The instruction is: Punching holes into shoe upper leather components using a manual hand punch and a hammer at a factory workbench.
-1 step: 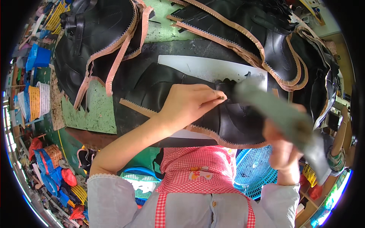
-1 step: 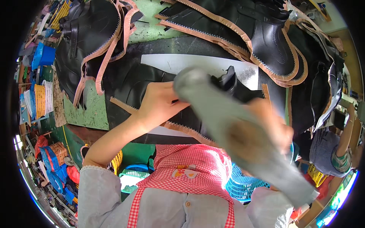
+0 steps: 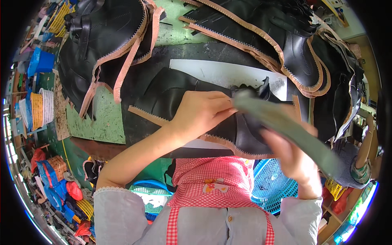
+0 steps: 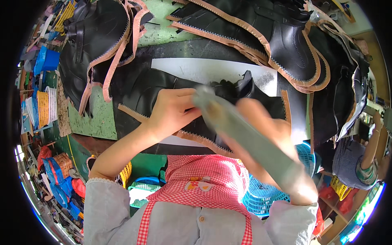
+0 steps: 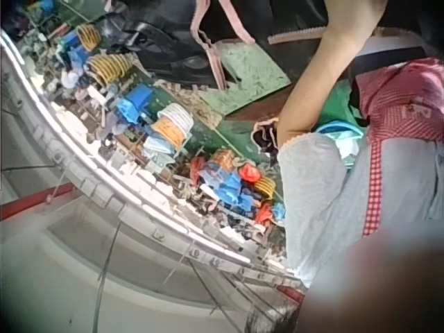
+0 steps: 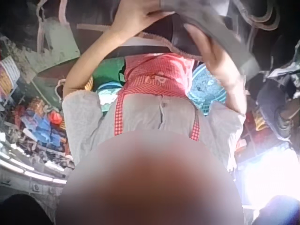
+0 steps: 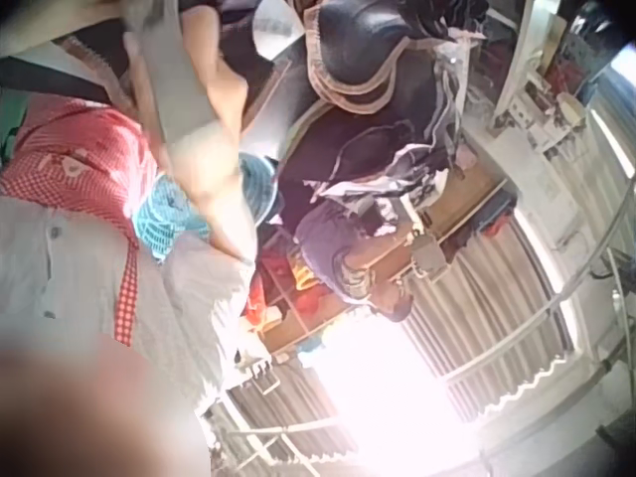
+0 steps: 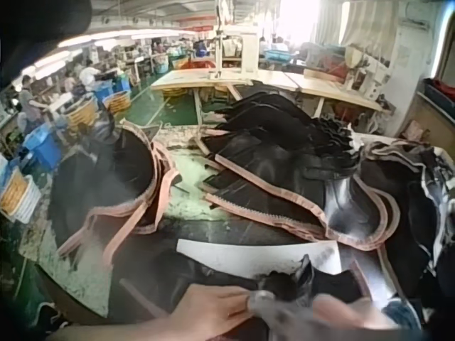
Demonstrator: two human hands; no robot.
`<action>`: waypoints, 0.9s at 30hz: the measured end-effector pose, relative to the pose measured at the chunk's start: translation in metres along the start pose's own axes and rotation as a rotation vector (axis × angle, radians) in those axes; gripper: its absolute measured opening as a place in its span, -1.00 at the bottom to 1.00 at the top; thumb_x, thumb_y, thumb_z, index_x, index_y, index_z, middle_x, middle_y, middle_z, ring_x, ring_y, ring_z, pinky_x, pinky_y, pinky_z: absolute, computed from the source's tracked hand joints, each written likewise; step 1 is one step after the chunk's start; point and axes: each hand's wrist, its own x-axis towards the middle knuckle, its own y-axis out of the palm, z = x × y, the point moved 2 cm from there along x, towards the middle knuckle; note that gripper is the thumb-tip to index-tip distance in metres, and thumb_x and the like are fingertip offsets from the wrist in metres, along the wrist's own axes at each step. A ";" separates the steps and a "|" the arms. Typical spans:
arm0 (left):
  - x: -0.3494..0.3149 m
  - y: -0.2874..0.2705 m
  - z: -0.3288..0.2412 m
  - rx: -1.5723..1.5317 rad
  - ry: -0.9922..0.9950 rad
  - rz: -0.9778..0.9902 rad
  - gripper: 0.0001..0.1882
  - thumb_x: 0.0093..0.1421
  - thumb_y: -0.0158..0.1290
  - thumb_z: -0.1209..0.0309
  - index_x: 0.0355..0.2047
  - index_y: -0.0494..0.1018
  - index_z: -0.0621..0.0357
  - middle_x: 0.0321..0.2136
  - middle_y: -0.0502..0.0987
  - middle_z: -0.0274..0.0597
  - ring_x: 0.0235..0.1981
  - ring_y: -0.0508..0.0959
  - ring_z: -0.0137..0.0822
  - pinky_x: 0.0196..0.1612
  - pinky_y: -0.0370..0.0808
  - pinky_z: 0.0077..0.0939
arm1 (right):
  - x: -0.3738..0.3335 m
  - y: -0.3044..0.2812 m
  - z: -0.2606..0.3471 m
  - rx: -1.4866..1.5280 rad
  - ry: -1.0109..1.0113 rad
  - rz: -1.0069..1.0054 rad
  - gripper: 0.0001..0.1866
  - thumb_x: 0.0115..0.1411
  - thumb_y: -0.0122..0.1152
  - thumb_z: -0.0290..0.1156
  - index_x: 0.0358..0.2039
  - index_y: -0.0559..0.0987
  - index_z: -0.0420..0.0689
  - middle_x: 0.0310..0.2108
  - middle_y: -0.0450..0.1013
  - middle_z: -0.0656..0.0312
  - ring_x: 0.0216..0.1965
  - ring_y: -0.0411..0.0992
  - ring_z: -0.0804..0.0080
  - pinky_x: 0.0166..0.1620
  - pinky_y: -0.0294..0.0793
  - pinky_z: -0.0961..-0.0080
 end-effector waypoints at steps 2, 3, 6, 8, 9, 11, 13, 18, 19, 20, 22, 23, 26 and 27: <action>-0.001 0.000 0.010 -0.037 -0.111 0.014 -0.86 0.11 0.22 0.48 -0.29 0.62 0.20 -0.44 0.61 -0.07 -0.45 0.64 -0.13 -0.42 0.53 -0.44 | 0.002 0.013 -0.017 0.005 0.007 0.023 -0.87 0.22 0.23 -0.54 -0.27 0.48 -0.29 -0.47 0.36 0.01 -0.55 0.39 -0.03 -0.49 0.36 0.36; 0.004 0.003 0.012 -0.137 -0.184 -0.014 -0.86 0.13 0.22 0.50 -0.28 0.62 0.22 -0.43 0.62 -0.06 -0.45 0.65 -0.22 -0.40 0.53 -0.47 | 0.000 0.014 -0.021 0.030 0.034 0.023 -0.89 0.23 0.21 -0.55 -0.28 0.48 -0.30 -0.48 0.36 0.01 -0.56 0.38 -0.02 -0.50 0.36 0.37; 0.009 -0.006 0.018 -0.541 -0.540 0.080 -0.82 0.27 0.13 0.48 -0.17 0.61 0.32 -0.30 0.66 -0.25 -0.26 0.63 -0.50 -0.20 0.56 -0.65 | -0.005 0.034 -0.041 0.078 0.157 0.106 -0.88 0.26 0.19 -0.52 -0.27 0.47 -0.30 -0.55 0.33 -0.01 -0.57 0.36 -0.05 -0.49 0.37 0.37; 0.012 -0.015 0.022 -0.609 -0.571 0.088 -0.80 0.29 0.12 0.46 -0.15 0.60 0.31 -0.28 0.65 -0.22 -0.25 0.64 -0.47 -0.18 0.58 -0.63 | -0.010 0.034 -0.041 0.068 0.219 0.115 -0.88 0.26 0.18 -0.52 -0.26 0.47 -0.30 -0.53 0.36 -0.02 -0.55 0.39 -0.08 -0.47 0.40 0.37; 0.011 -0.020 0.023 -0.618 -0.569 0.058 -0.80 0.29 0.13 0.46 -0.14 0.59 0.31 -0.27 0.65 -0.21 -0.23 0.65 -0.44 -0.18 0.60 -0.60 | -0.011 0.035 -0.042 0.076 0.217 0.116 -0.88 0.26 0.18 -0.52 -0.26 0.47 -0.30 -0.51 0.38 -0.02 -0.54 0.41 -0.06 -0.47 0.40 0.37; 0.008 -0.023 0.025 -0.630 -0.580 0.080 -0.79 0.29 0.12 0.46 -0.13 0.59 0.31 -0.27 0.65 -0.20 -0.23 0.65 -0.44 -0.18 0.60 -0.60 | -0.012 0.036 -0.043 0.085 0.220 0.114 -0.88 0.26 0.18 -0.52 -0.26 0.47 -0.30 -0.49 0.40 -0.01 -0.53 0.43 -0.05 -0.47 0.41 0.37; 0.008 -0.023 0.026 -0.601 -0.600 0.130 -0.79 0.29 0.12 0.45 -0.12 0.58 0.31 -0.28 0.65 -0.20 -0.23 0.65 -0.43 -0.17 0.60 -0.59 | -0.009 0.035 -0.042 0.043 0.076 0.087 -0.89 0.27 0.18 -0.53 -0.25 0.47 -0.29 -0.47 0.41 0.00 -0.52 0.45 -0.02 -0.47 0.42 0.39; 0.005 -0.020 0.028 -0.594 -0.625 0.100 -0.79 0.30 0.12 0.44 -0.13 0.59 0.30 -0.30 0.65 -0.22 -0.25 0.65 -0.45 -0.19 0.59 -0.60 | -0.012 0.036 -0.048 0.069 0.113 0.128 -0.89 0.28 0.16 -0.52 -0.24 0.46 -0.29 -0.46 0.42 0.02 -0.53 0.47 0.08 -0.47 0.42 0.44; 0.005 -0.020 0.028 -0.596 -0.620 0.089 -0.80 0.30 0.13 0.43 -0.14 0.59 0.29 -0.30 0.65 -0.23 -0.26 0.65 -0.46 -0.19 0.59 -0.61 | -0.012 0.036 -0.048 0.081 0.149 0.150 -0.88 0.28 0.16 -0.52 -0.24 0.47 -0.29 -0.44 0.42 0.03 -0.53 0.47 0.11 -0.47 0.43 0.46; 0.005 -0.019 0.029 -0.595 -0.621 0.089 -0.80 0.30 0.13 0.43 -0.14 0.59 0.29 -0.30 0.65 -0.23 -0.26 0.65 -0.46 -0.19 0.59 -0.61 | -0.012 0.035 -0.048 0.082 0.148 0.150 -0.88 0.28 0.16 -0.52 -0.24 0.47 -0.29 -0.44 0.42 0.03 -0.53 0.47 0.11 -0.47 0.43 0.46; 0.005 -0.018 0.029 -0.567 -0.600 0.085 -0.80 0.29 0.13 0.43 -0.15 0.59 0.29 -0.31 0.66 -0.24 -0.26 0.65 -0.48 -0.20 0.59 -0.62 | -0.012 0.034 -0.047 0.078 0.171 0.161 -0.89 0.28 0.16 -0.52 -0.24 0.47 -0.29 -0.45 0.42 0.05 -0.54 0.47 0.17 -0.47 0.42 0.48; 0.005 -0.018 0.028 -0.566 -0.599 0.085 -0.80 0.29 0.13 0.43 -0.15 0.59 0.29 -0.31 0.66 -0.24 -0.26 0.65 -0.48 -0.20 0.59 -0.62 | -0.012 0.034 -0.047 0.078 0.170 0.161 -0.89 0.28 0.16 -0.52 -0.24 0.47 -0.29 -0.45 0.42 0.05 -0.54 0.47 0.17 -0.47 0.42 0.48; 0.005 -0.018 0.025 -0.534 -0.580 0.072 -0.80 0.29 0.13 0.43 -0.15 0.59 0.28 -0.31 0.66 -0.24 -0.28 0.64 -0.48 -0.20 0.58 -0.62 | -0.012 0.034 -0.047 0.071 0.113 0.154 -0.89 0.29 0.15 -0.52 -0.24 0.47 -0.28 -0.48 0.41 0.07 -0.53 0.48 0.17 -0.47 0.42 0.48; 0.005 -0.018 0.025 -0.523 -0.572 0.065 -0.81 0.28 0.14 0.44 -0.16 0.59 0.29 -0.32 0.65 -0.25 -0.28 0.64 -0.49 -0.20 0.58 -0.63 | -0.012 0.034 -0.048 0.066 0.114 0.155 -0.89 0.29 0.15 -0.51 -0.24 0.47 -0.28 -0.48 0.40 0.07 -0.54 0.47 0.19 -0.47 0.41 0.48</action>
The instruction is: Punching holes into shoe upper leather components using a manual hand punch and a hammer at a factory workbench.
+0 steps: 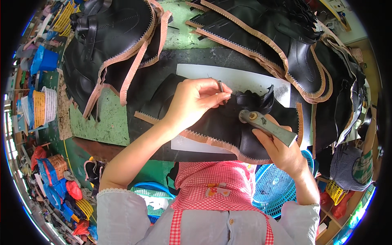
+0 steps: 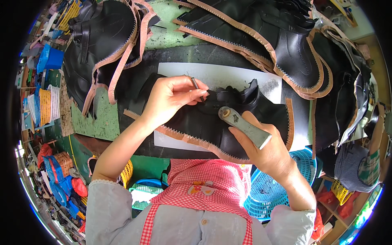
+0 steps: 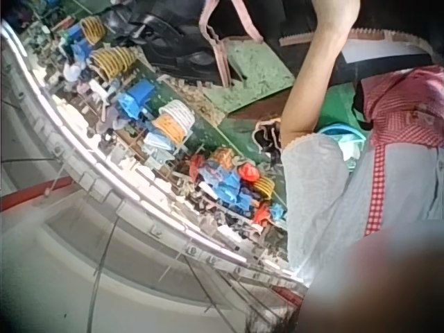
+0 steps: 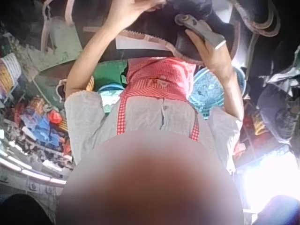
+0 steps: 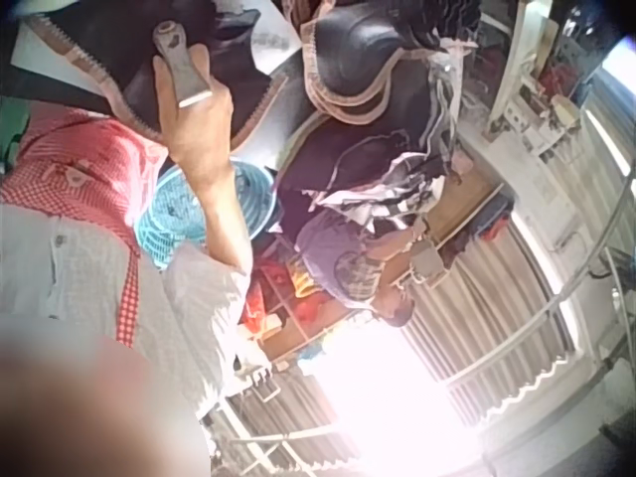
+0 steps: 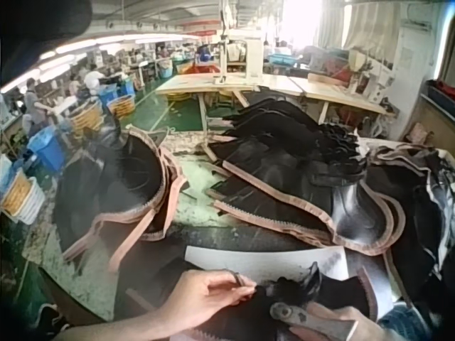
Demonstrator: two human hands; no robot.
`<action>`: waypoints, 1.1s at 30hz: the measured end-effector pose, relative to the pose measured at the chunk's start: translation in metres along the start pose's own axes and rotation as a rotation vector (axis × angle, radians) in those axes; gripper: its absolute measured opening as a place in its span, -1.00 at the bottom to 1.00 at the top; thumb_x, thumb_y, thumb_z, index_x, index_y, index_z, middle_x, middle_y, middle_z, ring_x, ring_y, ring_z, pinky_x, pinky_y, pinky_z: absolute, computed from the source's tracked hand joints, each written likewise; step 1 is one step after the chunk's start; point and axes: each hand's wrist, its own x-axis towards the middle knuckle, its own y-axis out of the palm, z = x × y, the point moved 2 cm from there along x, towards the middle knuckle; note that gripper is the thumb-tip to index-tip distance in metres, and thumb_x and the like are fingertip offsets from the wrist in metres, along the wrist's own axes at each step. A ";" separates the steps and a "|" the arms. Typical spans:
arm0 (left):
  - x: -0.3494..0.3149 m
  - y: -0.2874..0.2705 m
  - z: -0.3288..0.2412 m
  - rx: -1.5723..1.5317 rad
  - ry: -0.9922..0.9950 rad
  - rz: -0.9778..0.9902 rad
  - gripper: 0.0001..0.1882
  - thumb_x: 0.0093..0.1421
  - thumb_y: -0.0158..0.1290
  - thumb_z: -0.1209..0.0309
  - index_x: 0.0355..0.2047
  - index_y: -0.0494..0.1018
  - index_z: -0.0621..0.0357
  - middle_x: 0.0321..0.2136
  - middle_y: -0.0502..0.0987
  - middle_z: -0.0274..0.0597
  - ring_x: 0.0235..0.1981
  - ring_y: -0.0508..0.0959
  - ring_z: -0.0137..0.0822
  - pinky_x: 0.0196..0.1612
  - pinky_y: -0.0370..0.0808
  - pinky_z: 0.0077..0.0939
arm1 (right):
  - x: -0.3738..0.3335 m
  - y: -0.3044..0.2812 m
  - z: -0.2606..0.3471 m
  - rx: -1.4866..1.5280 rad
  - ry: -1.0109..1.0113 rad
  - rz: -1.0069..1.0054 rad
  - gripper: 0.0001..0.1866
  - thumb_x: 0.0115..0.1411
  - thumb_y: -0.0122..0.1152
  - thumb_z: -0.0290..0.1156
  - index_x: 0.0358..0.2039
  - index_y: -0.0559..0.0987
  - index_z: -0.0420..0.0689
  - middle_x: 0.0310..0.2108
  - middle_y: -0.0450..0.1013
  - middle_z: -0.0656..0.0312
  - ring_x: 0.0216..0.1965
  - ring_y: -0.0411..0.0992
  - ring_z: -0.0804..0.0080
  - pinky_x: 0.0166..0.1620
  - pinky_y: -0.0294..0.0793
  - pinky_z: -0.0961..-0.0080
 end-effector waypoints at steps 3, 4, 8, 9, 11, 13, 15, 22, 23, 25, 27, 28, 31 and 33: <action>-0.001 0.002 0.005 0.014 0.042 -0.017 -0.84 0.26 0.16 0.48 -0.19 0.60 0.30 -0.35 0.65 -0.26 -0.29 0.63 -0.51 -0.20 0.57 -0.65 | -0.001 0.000 0.001 0.043 0.060 -0.005 -0.89 0.28 0.16 -0.51 -0.25 0.48 -0.29 -0.47 0.39 0.07 -0.55 0.43 0.22 -0.48 0.39 0.47; -0.001 0.002 0.006 0.021 0.071 -0.028 -0.85 0.24 0.17 0.51 -0.21 0.60 0.30 -0.36 0.65 -0.27 -0.30 0.63 -0.52 -0.19 0.56 -0.66 | 0.000 0.001 0.001 0.096 0.117 -0.007 -0.88 0.28 0.17 -0.52 -0.26 0.48 -0.31 -0.45 0.38 0.07 -0.56 0.41 0.23 -0.49 0.38 0.46; -0.010 0.011 0.002 0.124 0.184 -0.125 -0.87 0.17 0.20 0.59 -0.25 0.61 0.33 -0.42 0.66 -0.27 -0.38 0.64 -0.53 -0.25 0.56 -0.69 | 0.008 -0.019 0.023 0.054 0.043 -0.051 -0.86 0.26 0.18 -0.54 -0.22 0.51 -0.35 -0.47 0.36 0.09 -0.57 0.34 0.30 -0.47 0.33 0.49; -0.013 0.013 0.001 0.192 0.260 -0.157 -0.87 0.15 0.22 0.54 -0.28 0.61 0.31 -0.42 0.66 -0.20 -0.41 0.66 -0.48 -0.30 0.57 -0.65 | 0.007 -0.027 0.028 -0.042 -0.057 -0.102 -0.83 0.26 0.18 -0.53 -0.17 0.51 -0.35 -0.46 0.37 0.09 -0.55 0.35 0.36 -0.45 0.32 0.52; -0.017 0.014 -0.004 0.355 0.391 -0.191 -0.85 0.12 0.26 0.45 -0.30 0.63 0.22 -0.41 0.66 -0.11 -0.49 0.67 -0.33 -0.40 0.58 -0.56 | -0.001 -0.038 0.047 0.251 0.127 -0.225 -0.67 0.18 0.32 -0.32 -0.17 0.53 -0.30 -0.39 0.48 0.09 -0.46 0.48 0.40 -0.39 0.39 0.56; -0.021 0.015 -0.010 0.466 0.470 -0.186 -0.85 0.11 0.26 0.44 -0.30 0.64 0.20 -0.42 0.66 -0.12 -0.50 0.67 -0.32 -0.42 0.57 -0.55 | 0.001 -0.034 0.044 0.067 -0.132 -0.190 -0.65 0.17 0.34 -0.29 -0.15 0.49 -0.25 -0.45 0.47 0.13 -0.52 0.47 0.29 -0.43 0.40 0.54; -0.023 0.011 -0.005 0.663 0.552 -0.124 -0.85 0.11 0.25 0.46 -0.27 0.65 0.14 -0.45 0.64 -0.11 -0.47 0.66 -0.27 -0.45 0.54 -0.52 | 0.021 -0.018 0.057 -0.187 -0.081 -0.069 -0.78 0.25 0.25 -0.43 -0.20 0.47 -0.28 -0.51 0.36 0.07 -0.60 0.39 0.09 -0.52 0.34 0.49; -0.002 -0.003 0.001 0.000 0.037 0.011 -0.82 0.29 0.12 0.47 -0.17 0.59 0.32 -0.39 0.65 -0.25 -0.34 0.62 -0.53 -0.24 0.56 -0.65 | 0.008 0.007 0.008 0.008 0.008 -0.007 -0.85 0.29 0.18 -0.46 -0.26 0.44 -0.28 -0.55 0.37 0.03 -0.56 0.43 -0.04 -0.51 0.36 0.40; -0.002 -0.004 0.001 -0.036 0.017 0.007 -0.83 0.28 0.13 0.48 -0.19 0.60 0.32 -0.42 0.65 -0.28 -0.39 0.59 -0.58 -0.26 0.55 -0.67 | 0.008 0.010 0.006 0.008 -0.019 -0.039 -0.85 0.29 0.18 -0.46 -0.25 0.44 -0.26 -0.54 0.39 0.02 -0.54 0.45 -0.05 -0.51 0.38 0.40; -0.002 -0.007 0.003 -0.035 0.013 0.021 -0.82 0.29 0.11 0.47 -0.17 0.59 0.31 -0.38 0.65 -0.26 -0.33 0.62 -0.53 -0.22 0.57 -0.65 | 0.009 0.011 0.005 0.007 -0.047 -0.071 -0.86 0.29 0.18 -0.46 -0.25 0.44 -0.25 -0.53 0.40 0.01 -0.52 0.46 -0.06 -0.50 0.39 0.40; -0.003 -0.008 0.003 -0.037 0.008 0.033 -0.81 0.31 0.09 0.47 -0.14 0.59 0.30 -0.33 0.65 -0.24 -0.27 0.64 -0.48 -0.19 0.59 -0.62 | 0.008 0.012 0.006 0.047 0.014 -0.042 -0.87 0.29 0.17 -0.48 -0.24 0.44 -0.24 -0.52 0.40 0.00 -0.53 0.46 -0.05 -0.50 0.40 0.41; -0.003 -0.008 0.003 -0.025 0.009 0.047 -0.82 0.31 0.09 0.48 -0.14 0.59 0.30 -0.33 0.65 -0.24 -0.27 0.63 -0.50 -0.19 0.58 -0.64 | 0.008 0.011 0.006 0.046 0.013 -0.042 -0.87 0.29 0.17 -0.48 -0.24 0.44 -0.24 -0.52 0.40 0.00 -0.53 0.46 -0.05 -0.50 0.40 0.41; -0.003 -0.007 0.004 0.018 0.047 0.067 -0.83 0.30 0.09 0.51 -0.14 0.58 0.31 -0.32 0.65 -0.25 -0.27 0.62 -0.53 -0.20 0.56 -0.66 | 0.009 0.007 0.008 0.015 -0.062 -0.075 -0.87 0.29 0.17 -0.48 -0.23 0.46 -0.27 -0.51 0.39 -0.01 -0.55 0.42 -0.02 -0.50 0.39 0.40; -0.006 -0.004 0.000 0.078 0.131 0.038 -0.85 0.25 0.12 0.57 -0.19 0.59 0.33 -0.36 0.65 -0.24 -0.30 0.60 -0.58 -0.24 0.54 -0.69 | 0.013 0.001 0.010 0.062 -0.046 -0.081 -0.85 0.29 0.17 -0.48 -0.24 0.48 -0.32 -0.51 0.38 -0.01 -0.56 0.40 0.03 -0.49 0.37 0.40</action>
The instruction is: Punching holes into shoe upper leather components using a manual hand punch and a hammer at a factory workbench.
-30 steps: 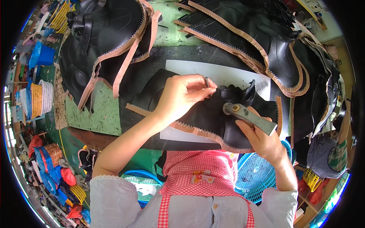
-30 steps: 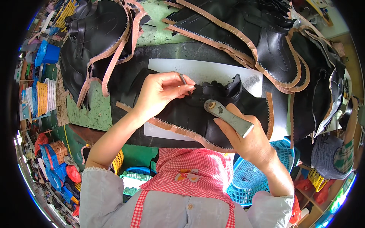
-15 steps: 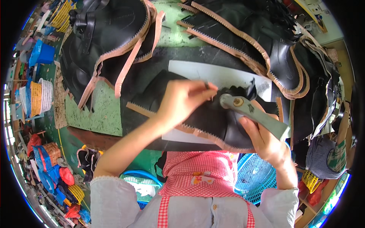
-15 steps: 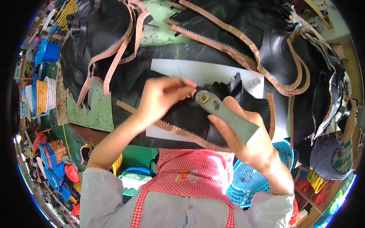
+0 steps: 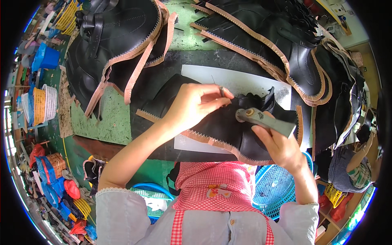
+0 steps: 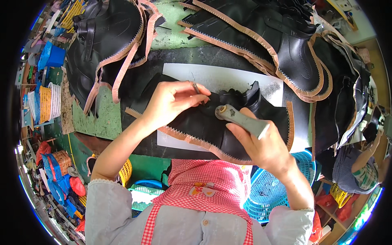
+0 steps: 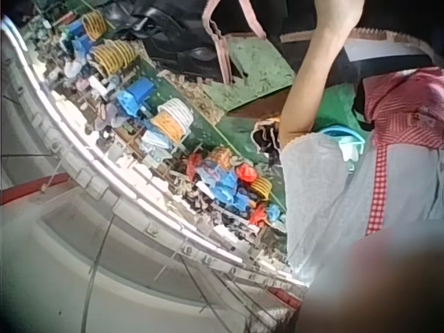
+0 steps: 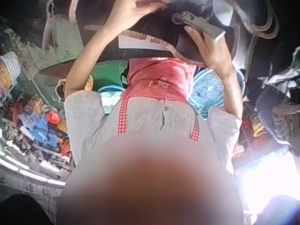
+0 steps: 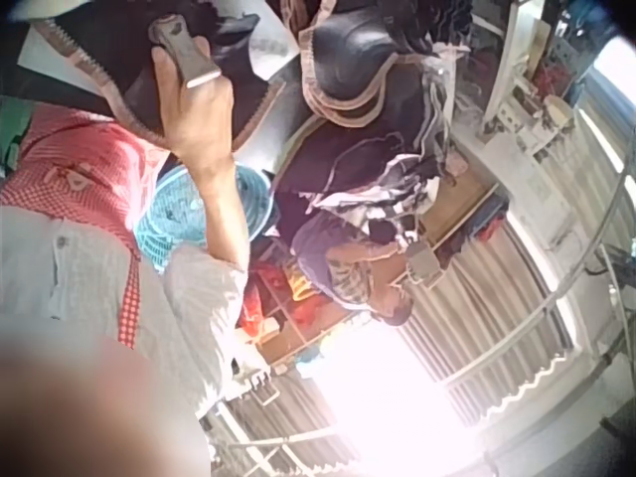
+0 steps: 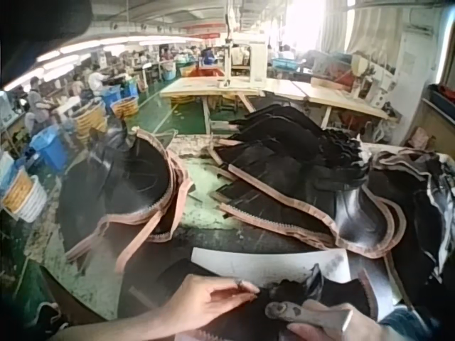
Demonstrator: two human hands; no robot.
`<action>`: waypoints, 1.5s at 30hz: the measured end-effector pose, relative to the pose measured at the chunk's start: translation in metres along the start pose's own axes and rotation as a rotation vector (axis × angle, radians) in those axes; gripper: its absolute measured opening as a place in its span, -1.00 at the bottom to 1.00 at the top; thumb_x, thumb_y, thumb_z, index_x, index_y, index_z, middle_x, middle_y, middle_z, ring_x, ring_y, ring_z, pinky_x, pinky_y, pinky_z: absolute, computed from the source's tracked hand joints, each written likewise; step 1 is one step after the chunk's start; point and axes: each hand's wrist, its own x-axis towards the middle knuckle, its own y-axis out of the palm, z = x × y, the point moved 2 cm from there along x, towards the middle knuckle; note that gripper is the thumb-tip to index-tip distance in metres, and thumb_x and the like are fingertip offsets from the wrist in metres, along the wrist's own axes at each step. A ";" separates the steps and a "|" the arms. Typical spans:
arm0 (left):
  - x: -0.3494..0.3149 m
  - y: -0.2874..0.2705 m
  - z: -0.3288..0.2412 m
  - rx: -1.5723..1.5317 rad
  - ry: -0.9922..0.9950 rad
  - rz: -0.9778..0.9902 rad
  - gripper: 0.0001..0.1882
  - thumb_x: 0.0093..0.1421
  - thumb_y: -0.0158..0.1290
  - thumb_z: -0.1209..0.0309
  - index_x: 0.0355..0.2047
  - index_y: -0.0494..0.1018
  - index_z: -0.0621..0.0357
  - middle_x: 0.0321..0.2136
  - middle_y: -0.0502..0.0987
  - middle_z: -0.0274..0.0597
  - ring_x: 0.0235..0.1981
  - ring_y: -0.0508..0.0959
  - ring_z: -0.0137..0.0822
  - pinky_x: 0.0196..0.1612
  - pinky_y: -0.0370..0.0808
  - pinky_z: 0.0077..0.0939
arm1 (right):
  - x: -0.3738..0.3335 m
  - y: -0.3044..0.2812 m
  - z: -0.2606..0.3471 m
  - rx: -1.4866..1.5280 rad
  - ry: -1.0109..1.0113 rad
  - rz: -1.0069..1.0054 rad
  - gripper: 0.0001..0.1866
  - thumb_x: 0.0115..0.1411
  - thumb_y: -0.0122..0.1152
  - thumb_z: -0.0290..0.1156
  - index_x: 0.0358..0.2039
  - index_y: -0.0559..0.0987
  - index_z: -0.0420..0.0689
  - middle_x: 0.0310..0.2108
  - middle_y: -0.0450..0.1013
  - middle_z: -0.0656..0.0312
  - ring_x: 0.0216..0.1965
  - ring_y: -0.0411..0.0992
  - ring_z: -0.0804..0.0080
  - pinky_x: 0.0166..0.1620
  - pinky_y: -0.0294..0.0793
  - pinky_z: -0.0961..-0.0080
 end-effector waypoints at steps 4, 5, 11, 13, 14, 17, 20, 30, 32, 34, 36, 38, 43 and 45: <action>-0.014 0.005 -0.011 0.323 0.223 -0.112 -0.89 0.14 0.22 0.53 -0.30 0.61 0.27 -0.46 0.63 -0.15 -0.41 0.65 -0.37 -0.36 0.55 -0.57 | 0.002 -0.031 0.041 0.120 0.093 -0.093 -0.79 0.26 0.20 -0.41 -0.20 0.54 -0.30 -0.37 0.50 0.05 -0.46 0.53 0.28 -0.38 0.45 0.49; -0.015 0.005 -0.017 0.481 0.320 -0.099 -0.88 0.12 0.23 0.49 -0.31 0.61 0.22 -0.46 0.62 -0.13 -0.44 0.66 -0.25 -0.39 0.55 -0.51 | -0.002 -0.036 0.051 0.182 0.043 -0.157 -0.76 0.24 0.22 -0.37 -0.18 0.56 -0.27 -0.37 0.54 0.11 -0.37 0.57 0.29 -0.31 0.51 0.48; -0.018 0.006 -0.003 0.224 0.128 -0.144 -0.84 0.25 0.16 0.39 -0.35 0.59 0.26 -0.39 0.64 -0.15 -0.38 0.66 -0.37 -0.34 0.57 -0.51 | 0.004 -0.003 0.033 -0.052 -0.107 0.003 -0.88 0.24 0.21 -0.52 -0.29 0.46 -0.26 -0.52 0.28 0.05 -0.56 0.38 -0.06 -0.53 0.34 0.40; -0.004 -0.006 -0.004 -0.276 -0.139 -0.064 -0.62 0.44 -0.11 0.20 -0.31 0.48 0.30 -0.28 0.64 -0.20 -0.25 0.65 -0.36 -0.19 0.58 -0.54 | -0.008 0.003 0.005 -0.035 -0.032 0.011 -0.88 0.25 0.21 -0.51 -0.27 0.47 -0.28 -0.50 0.30 0.02 -0.53 0.41 -0.09 -0.52 0.36 0.36; -0.001 -0.007 -0.003 -0.335 -0.156 -0.123 -0.60 0.47 -0.20 0.16 -0.32 0.39 0.27 -0.35 0.62 -0.19 -0.31 0.62 -0.38 -0.21 0.56 -0.52 | -0.013 0.007 -0.004 -0.004 0.023 0.027 -0.88 0.25 0.20 -0.51 -0.27 0.47 -0.28 -0.51 0.31 0.01 -0.52 0.42 -0.09 -0.51 0.36 0.36; 0.015 -0.007 -0.015 0.795 0.474 -0.234 -0.65 0.33 0.02 0.13 -0.31 0.36 0.22 -0.48 0.42 -0.17 -0.36 0.43 -0.19 -0.19 0.40 -0.25 | -0.021 0.017 -0.007 -0.102 0.078 -0.001 -0.83 0.24 0.24 -0.47 -0.25 0.43 -0.20 -0.62 0.38 -0.04 -0.53 0.46 -0.15 -0.53 0.41 0.28; 0.018 0.005 -0.018 1.286 0.512 -0.193 -0.52 0.13 0.20 0.02 -0.32 0.34 0.20 -0.41 0.43 -0.13 -0.32 0.44 -0.14 -0.15 0.33 -0.28 | -0.022 0.018 -0.010 -0.129 0.043 -0.003 -0.80 0.23 0.26 -0.43 -0.24 0.42 -0.17 -0.60 0.42 -0.06 -0.50 0.47 -0.16 -0.54 0.43 0.25; -0.050 -0.127 -0.132 0.927 0.285 -0.712 -0.60 0.07 0.36 0.28 -0.48 0.31 0.18 -0.65 0.30 -0.37 -0.58 0.26 -0.52 -0.50 0.31 -0.56 | -0.015 -0.060 0.003 -0.246 0.080 -0.405 -0.77 0.18 0.35 -0.39 -0.48 0.50 -0.25 -0.69 0.30 0.26 -0.63 0.23 0.66 -0.56 0.30 0.57; -0.069 -0.213 -0.142 1.215 0.390 -0.875 -0.55 0.15 0.27 0.38 -0.51 0.14 0.19 -0.62 0.06 -0.33 -0.55 0.09 -0.45 -0.48 0.14 -0.54 | 0.005 -0.079 -0.005 -0.371 0.144 -0.443 -0.76 0.09 0.41 -0.39 -0.43 0.51 -0.24 -0.64 0.40 0.19 -0.61 0.33 0.58 -0.52 0.36 0.53; -0.081 -0.273 -0.126 1.460 0.241 -0.944 -0.58 0.16 0.25 0.33 -0.48 0.18 0.23 -0.61 0.19 -0.22 -0.57 0.21 -0.24 -0.45 0.26 -0.40 | 0.038 -0.077 -0.021 -0.683 -0.046 -0.511 -0.72 -0.01 0.44 -0.40 -0.39 0.50 -0.22 -0.45 0.51 0.10 -0.40 0.49 0.35 -0.36 0.46 0.38; -0.081 -0.302 -0.088 1.768 0.240 -0.939 -0.63 0.10 0.26 0.31 -0.44 0.27 0.23 -0.40 0.39 -0.08 -0.34 0.39 0.01 -0.27 0.35 -0.15 | 0.068 -0.073 -0.042 -0.885 -0.327 -0.547 -0.60 -0.11 0.45 -0.40 -0.30 0.46 -0.25 -0.02 0.49 -0.02 0.09 0.37 0.04 0.10 0.37 0.22; -0.058 -0.284 -0.054 1.680 0.308 -0.863 -0.70 0.02 0.28 0.44 -0.38 0.34 0.24 -0.22 0.40 -0.01 -0.15 0.40 0.05 -0.06 0.35 -0.06 | 0.088 -0.074 -0.078 -0.926 -0.371 -0.561 -0.64 -0.08 0.41 -0.45 -0.27 0.47 -0.24 0.04 0.47 -0.03 0.11 0.38 0.03 0.12 0.39 0.22; -0.054 -0.275 -0.029 1.480 0.353 -0.853 -0.67 0.16 0.20 0.43 -0.13 0.38 0.31 -0.18 0.39 -0.01 -0.10 0.38 0.03 0.04 0.32 -0.17 | 0.085 -0.109 -0.051 -0.579 -0.196 -0.543 -0.89 0.14 0.19 -0.47 -0.38 0.45 -0.18 -0.55 0.40 -0.09 -0.52 0.40 -0.11 -0.41 0.42 0.21; -0.060 -0.235 -0.062 1.119 0.371 -0.954 -0.77 0.30 0.10 0.38 -0.12 0.41 0.26 -0.35 0.27 -0.23 -0.32 0.28 -0.31 -0.10 0.30 -0.45 | 0.059 -0.103 -0.003 -0.469 -0.157 -0.534 -0.91 0.11 0.22 -0.52 -0.37 0.50 -0.20 -0.61 0.28 -0.03 -0.61 0.10 0.22 -0.49 0.30 0.47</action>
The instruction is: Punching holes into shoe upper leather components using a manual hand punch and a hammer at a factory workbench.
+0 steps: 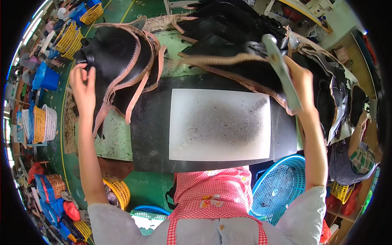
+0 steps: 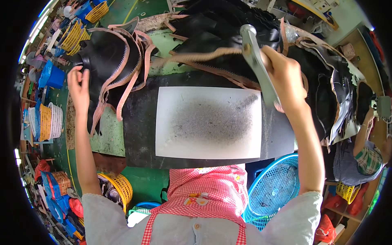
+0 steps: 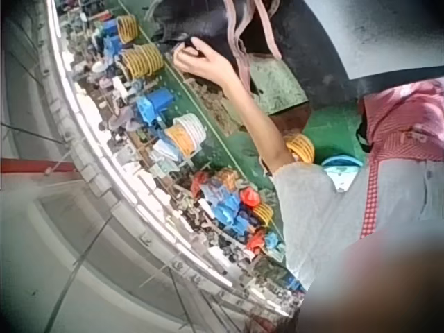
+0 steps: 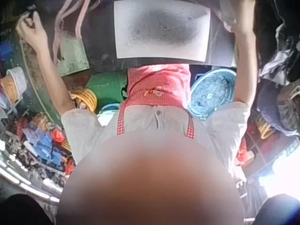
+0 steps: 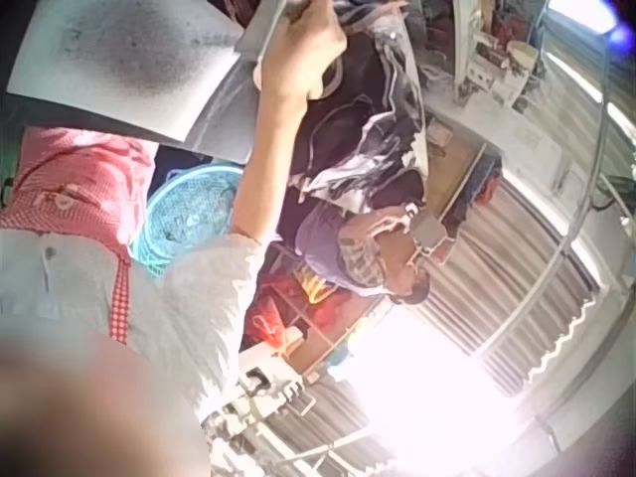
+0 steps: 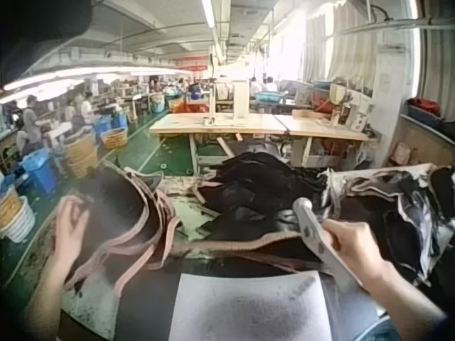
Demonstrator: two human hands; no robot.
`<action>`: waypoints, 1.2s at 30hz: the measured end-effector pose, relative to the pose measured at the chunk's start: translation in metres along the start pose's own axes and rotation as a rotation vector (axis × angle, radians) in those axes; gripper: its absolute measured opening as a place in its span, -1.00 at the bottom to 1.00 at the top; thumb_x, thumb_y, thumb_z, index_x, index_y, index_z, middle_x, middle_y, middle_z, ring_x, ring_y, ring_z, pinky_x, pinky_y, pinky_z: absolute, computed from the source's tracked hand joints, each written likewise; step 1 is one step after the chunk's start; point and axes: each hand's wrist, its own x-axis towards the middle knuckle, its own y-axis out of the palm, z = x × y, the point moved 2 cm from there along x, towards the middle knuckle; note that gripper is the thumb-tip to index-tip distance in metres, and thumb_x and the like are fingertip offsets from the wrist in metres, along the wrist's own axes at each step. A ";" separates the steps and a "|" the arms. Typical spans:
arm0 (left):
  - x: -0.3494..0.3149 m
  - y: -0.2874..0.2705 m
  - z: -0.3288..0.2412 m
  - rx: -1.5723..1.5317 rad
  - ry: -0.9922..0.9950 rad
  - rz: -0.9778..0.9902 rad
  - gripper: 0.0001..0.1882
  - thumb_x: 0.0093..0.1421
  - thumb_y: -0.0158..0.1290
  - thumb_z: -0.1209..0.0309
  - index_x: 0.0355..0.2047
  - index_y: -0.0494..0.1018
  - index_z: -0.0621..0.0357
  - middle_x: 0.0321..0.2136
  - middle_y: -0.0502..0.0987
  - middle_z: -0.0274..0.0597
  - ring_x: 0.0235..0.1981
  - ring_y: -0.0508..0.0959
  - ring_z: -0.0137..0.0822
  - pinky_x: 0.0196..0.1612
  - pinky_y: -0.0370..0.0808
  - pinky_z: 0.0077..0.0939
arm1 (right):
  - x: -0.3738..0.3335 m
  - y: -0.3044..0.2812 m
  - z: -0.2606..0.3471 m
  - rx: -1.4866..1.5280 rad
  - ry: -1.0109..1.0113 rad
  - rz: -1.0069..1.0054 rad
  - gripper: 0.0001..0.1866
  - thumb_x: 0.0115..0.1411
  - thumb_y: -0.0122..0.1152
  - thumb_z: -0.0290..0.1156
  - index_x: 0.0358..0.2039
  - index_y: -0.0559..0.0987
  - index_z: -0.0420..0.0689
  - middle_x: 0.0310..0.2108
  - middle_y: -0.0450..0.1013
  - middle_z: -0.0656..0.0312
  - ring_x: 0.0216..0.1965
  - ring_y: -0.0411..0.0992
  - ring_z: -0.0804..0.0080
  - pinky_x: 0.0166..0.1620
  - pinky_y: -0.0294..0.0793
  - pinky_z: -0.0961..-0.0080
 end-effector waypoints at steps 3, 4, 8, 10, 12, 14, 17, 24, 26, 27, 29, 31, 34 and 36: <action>-0.015 -0.017 -0.105 -0.359 0.116 -0.080 -0.92 0.30 -0.02 0.55 -0.21 0.40 0.27 -0.24 0.45 -0.17 -0.30 0.34 -0.43 -0.10 0.27 -0.60 | -0.054 -0.016 0.051 0.038 -0.178 0.196 -0.77 -0.03 0.28 -0.56 -0.28 0.61 -0.15 -0.44 0.57 0.20 -0.39 0.61 0.26 -0.37 0.53 0.47; -0.025 -0.019 -0.135 -0.507 0.200 0.022 -0.93 0.27 0.00 0.55 -0.31 0.31 0.23 -0.07 0.49 0.02 -0.16 0.44 -0.34 -0.04 0.34 -0.50 | -0.074 -0.006 0.062 -0.021 -0.243 0.324 -0.68 -0.06 0.25 -0.57 -0.20 0.58 -0.20 -0.35 0.57 0.15 -0.31 0.61 0.22 -0.27 0.59 0.43; -0.091 0.017 -0.231 -0.766 0.289 0.689 -0.75 0.16 0.13 0.50 -0.14 0.41 0.16 -0.40 0.54 -0.13 -0.42 0.54 -0.12 -0.28 0.48 -0.33 | -0.135 0.034 0.080 0.366 -0.047 0.652 -0.51 -0.07 0.32 -0.60 -0.05 0.50 -0.33 -0.23 0.53 -0.07 -0.18 0.55 0.01 -0.10 0.53 0.23; -0.138 0.031 -0.238 -0.809 -0.021 0.990 -0.67 0.16 0.14 0.47 -0.05 0.43 0.18 -0.57 0.41 -0.22 -0.50 0.47 -0.17 -0.33 0.44 -0.28 | -0.143 0.034 0.083 0.491 -0.009 0.653 -0.46 -0.05 0.31 -0.61 0.02 0.44 -0.34 -0.12 0.49 -0.14 -0.10 0.50 -0.08 -0.02 0.48 0.19; -0.164 0.039 -0.228 -0.846 -0.020 0.944 -0.59 0.11 0.20 0.49 0.01 0.48 0.18 -0.59 0.34 -0.28 -0.59 0.32 -0.34 -0.45 0.35 -0.42 | -0.138 0.017 0.075 0.453 0.048 0.795 -0.48 -0.05 0.30 -0.57 -0.01 0.46 -0.35 -0.18 0.50 -0.11 -0.14 0.50 -0.10 -0.06 0.48 0.17; -0.168 0.030 -0.233 -0.827 0.204 0.859 -0.51 0.04 0.28 0.39 -0.01 0.45 0.25 -0.32 0.51 -0.16 -0.12 0.52 -0.13 -0.04 0.45 -0.23 | -0.131 0.002 0.063 0.349 0.078 0.844 -0.63 -0.02 0.29 -0.52 -0.15 0.51 -0.31 -0.39 0.49 -0.07 -0.36 0.53 -0.03 -0.28 0.49 0.24; -0.185 0.034 -0.226 -0.675 0.465 0.925 -0.65 -0.01 0.27 0.40 -0.28 0.37 0.21 0.09 0.48 -0.10 0.28 0.34 -0.04 0.29 0.29 0.00 | -0.127 0.002 0.055 0.323 0.160 0.809 -0.80 0.11 0.26 -0.46 -0.36 0.42 -0.25 -0.52 0.41 -0.07 -0.47 0.44 -0.14 -0.43 0.41 0.16; -0.134 0.039 -0.205 -0.823 0.394 1.144 -0.59 0.07 0.10 0.40 -0.04 0.40 0.19 -0.06 0.56 -0.04 0.18 0.45 -0.03 0.30 0.24 0.11 | -0.121 0.026 0.052 0.336 0.168 0.692 -0.80 0.25 0.26 -0.43 -0.31 0.42 -0.26 -0.63 0.36 -0.01 -0.64 0.41 0.02 -0.58 0.30 0.35; -0.132 0.044 -0.200 -0.938 0.247 0.978 -0.83 0.14 -0.05 0.39 -0.34 0.38 0.26 -0.29 0.53 -0.03 -0.02 0.54 0.05 0.14 0.36 -0.01 | -0.124 0.027 0.053 0.332 0.173 0.687 -0.81 0.26 0.25 -0.43 -0.31 0.43 -0.25 -0.63 0.38 -0.01 -0.64 0.41 0.02 -0.58 0.30 0.35; -0.127 0.041 -0.195 -0.934 0.131 1.040 -0.85 0.21 -0.12 0.44 -0.43 0.30 0.29 -0.29 0.51 0.00 -0.27 0.52 -0.06 -0.06 0.41 -0.19 | -0.127 0.029 0.052 0.310 0.178 0.689 -0.81 0.27 0.25 -0.42 -0.31 0.43 -0.24 -0.62 0.40 -0.01 -0.65 0.41 0.04 -0.58 0.30 0.36; -0.124 0.045 -0.202 -0.857 0.137 0.826 -0.89 0.27 -0.16 0.55 -0.38 0.31 0.36 -0.22 0.47 -0.04 -0.40 0.44 -0.26 -0.23 0.40 -0.37 | -0.126 0.029 0.053 0.288 0.181 0.696 -0.81 0.27 0.24 -0.42 -0.31 0.44 -0.23 -0.61 0.42 -0.01 -0.65 0.41 0.05 -0.58 0.31 0.37; -0.123 0.051 -0.210 -0.750 0.139 0.703 -0.96 0.24 -0.02 0.66 -0.30 0.41 0.37 -0.22 0.41 -0.14 -0.40 0.47 -0.37 -0.30 0.43 -0.51 | -0.119 0.026 0.055 0.327 0.268 0.778 -0.72 0.20 0.29 -0.37 -0.29 0.41 -0.29 -0.48 0.48 -0.23 -0.42 0.48 -0.23 -0.42 0.47 0.18; -0.127 0.060 -0.216 -0.844 0.050 0.631 -0.86 0.18 0.11 0.67 -0.23 0.50 0.35 -0.22 0.45 -0.18 -0.39 0.53 -0.42 -0.31 0.50 -0.57 | -0.120 0.026 0.055 0.322 0.249 0.775 -0.75 0.20 0.27 -0.40 -0.28 0.41 -0.29 -0.50 0.47 -0.23 -0.43 0.48 -0.23 -0.42 0.47 0.18; -0.125 0.059 -0.219 -0.906 -0.049 0.703 -0.82 0.17 0.17 0.65 -0.19 0.54 0.35 -0.20 0.53 -0.18 -0.31 0.61 -0.43 -0.27 0.58 -0.59 | -0.120 0.028 0.053 0.325 0.249 0.775 -0.76 0.20 0.26 -0.42 -0.28 0.41 -0.29 -0.51 0.46 -0.23 -0.43 0.48 -0.23 -0.42 0.46 0.19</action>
